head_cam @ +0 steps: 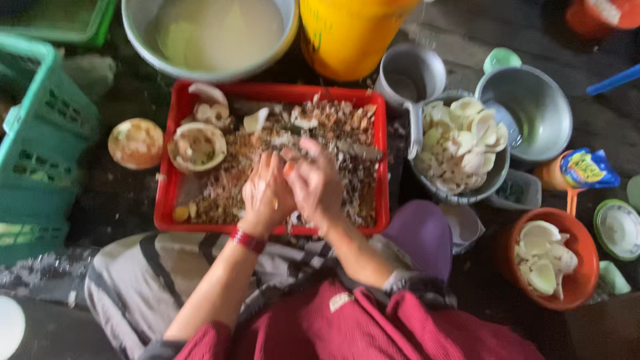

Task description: The person sits on the floor and uses a knife to peel the outer husk from a coconut, rotating it to remove the husk in strips. After finishing one coconut, they place it aside and begin peeling a second coconut in the same manner.

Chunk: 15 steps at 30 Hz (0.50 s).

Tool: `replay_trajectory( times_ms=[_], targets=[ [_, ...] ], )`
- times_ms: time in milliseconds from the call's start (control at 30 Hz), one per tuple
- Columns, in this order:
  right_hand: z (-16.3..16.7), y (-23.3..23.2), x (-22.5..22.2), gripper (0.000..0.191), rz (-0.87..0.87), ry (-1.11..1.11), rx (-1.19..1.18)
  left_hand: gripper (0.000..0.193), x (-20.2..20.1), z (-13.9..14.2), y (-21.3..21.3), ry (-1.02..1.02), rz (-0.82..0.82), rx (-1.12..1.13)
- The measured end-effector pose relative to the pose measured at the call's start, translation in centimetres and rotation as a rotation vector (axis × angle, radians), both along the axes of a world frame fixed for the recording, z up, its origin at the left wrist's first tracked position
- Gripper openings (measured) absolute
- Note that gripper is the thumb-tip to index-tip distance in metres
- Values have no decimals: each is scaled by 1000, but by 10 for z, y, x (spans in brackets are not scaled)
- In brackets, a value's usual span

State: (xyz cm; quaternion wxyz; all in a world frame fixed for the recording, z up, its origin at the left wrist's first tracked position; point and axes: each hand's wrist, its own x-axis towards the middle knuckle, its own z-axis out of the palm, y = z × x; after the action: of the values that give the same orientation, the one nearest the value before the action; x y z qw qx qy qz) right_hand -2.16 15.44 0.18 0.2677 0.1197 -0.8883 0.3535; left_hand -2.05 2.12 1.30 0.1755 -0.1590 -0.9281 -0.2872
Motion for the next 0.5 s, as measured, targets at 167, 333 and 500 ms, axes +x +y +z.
replay_trajectory(
  times_ms=[167, 333, 500],
  targets=[
    [-35, 27, -44, 33, 191, -534, -724, 89, 1, 26, 3, -154, -7, 53],
    [-46, 30, -31, 31, 96, -694, -904, 102, 4, 41, -4, -152, 50, 141],
    [-40, 11, -7, 31, 41, 86, -92, 85, -3, 18, -5, -374, 160, 143]
  ],
)
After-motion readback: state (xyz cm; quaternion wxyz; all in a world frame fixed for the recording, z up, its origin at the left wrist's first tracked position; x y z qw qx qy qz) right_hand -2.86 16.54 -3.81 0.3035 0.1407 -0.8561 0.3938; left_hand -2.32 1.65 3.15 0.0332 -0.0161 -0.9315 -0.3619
